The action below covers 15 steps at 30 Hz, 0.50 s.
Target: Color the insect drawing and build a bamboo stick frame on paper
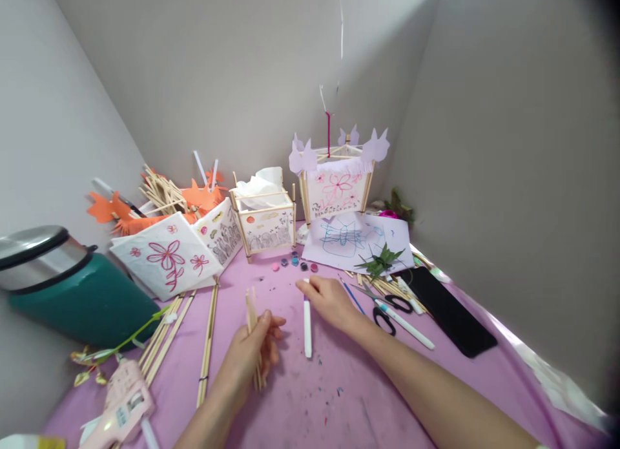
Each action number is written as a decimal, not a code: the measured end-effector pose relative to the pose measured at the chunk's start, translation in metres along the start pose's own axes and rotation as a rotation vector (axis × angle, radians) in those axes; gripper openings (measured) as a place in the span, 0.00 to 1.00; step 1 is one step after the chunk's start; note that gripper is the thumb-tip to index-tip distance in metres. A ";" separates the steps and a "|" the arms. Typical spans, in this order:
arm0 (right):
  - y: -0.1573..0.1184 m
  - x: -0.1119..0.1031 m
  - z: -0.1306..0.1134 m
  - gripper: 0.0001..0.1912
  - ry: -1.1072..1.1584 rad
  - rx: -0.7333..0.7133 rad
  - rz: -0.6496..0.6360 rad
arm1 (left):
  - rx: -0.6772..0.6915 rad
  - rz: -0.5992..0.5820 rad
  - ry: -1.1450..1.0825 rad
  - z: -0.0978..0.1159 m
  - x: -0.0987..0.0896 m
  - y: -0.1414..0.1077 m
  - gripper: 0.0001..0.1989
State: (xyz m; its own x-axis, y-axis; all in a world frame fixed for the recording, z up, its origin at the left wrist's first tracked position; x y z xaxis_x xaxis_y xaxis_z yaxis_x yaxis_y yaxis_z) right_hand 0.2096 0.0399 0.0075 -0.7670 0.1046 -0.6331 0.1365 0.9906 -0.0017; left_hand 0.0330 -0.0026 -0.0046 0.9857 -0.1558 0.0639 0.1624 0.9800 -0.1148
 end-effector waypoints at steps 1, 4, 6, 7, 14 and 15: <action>0.001 -0.004 0.002 0.24 -0.146 -0.013 0.023 | 0.009 0.010 -0.018 -0.001 -0.002 0.001 0.28; 0.004 -0.027 0.009 0.19 -0.375 0.023 0.118 | 0.042 0.018 -0.037 -0.003 -0.004 0.001 0.26; 0.008 -0.054 0.018 0.17 -0.408 0.088 0.236 | 0.052 -0.001 -0.036 -0.005 -0.004 0.002 0.26; 0.011 -0.069 0.025 0.17 -0.427 0.133 0.311 | 0.056 -0.012 -0.035 -0.006 -0.004 0.002 0.26; 0.033 -0.154 0.090 0.25 -0.562 0.445 0.565 | 0.047 -0.030 -0.007 -0.010 -0.002 0.001 0.25; 0.036 -0.156 0.097 0.25 -0.570 0.471 0.535 | 0.044 -0.031 0.002 -0.009 -0.002 0.001 0.25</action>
State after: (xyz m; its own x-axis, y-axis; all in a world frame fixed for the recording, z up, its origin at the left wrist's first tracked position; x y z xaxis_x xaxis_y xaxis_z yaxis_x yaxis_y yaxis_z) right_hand 0.3954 0.0509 0.0311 -0.1185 0.3568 -0.9266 0.7226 0.6710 0.1660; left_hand 0.0320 -0.0028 -0.0142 0.9802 -0.1869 0.0647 0.1912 0.9791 -0.0689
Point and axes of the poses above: each hand's wrist, its own y-axis towards the middle knuckle, its own x-axis out of the palm, z = x × y, the point moved 2 cm from there along y, towards the middle knuckle, and after that the axes turned 14 degrees about x, right-handed, at the moved point
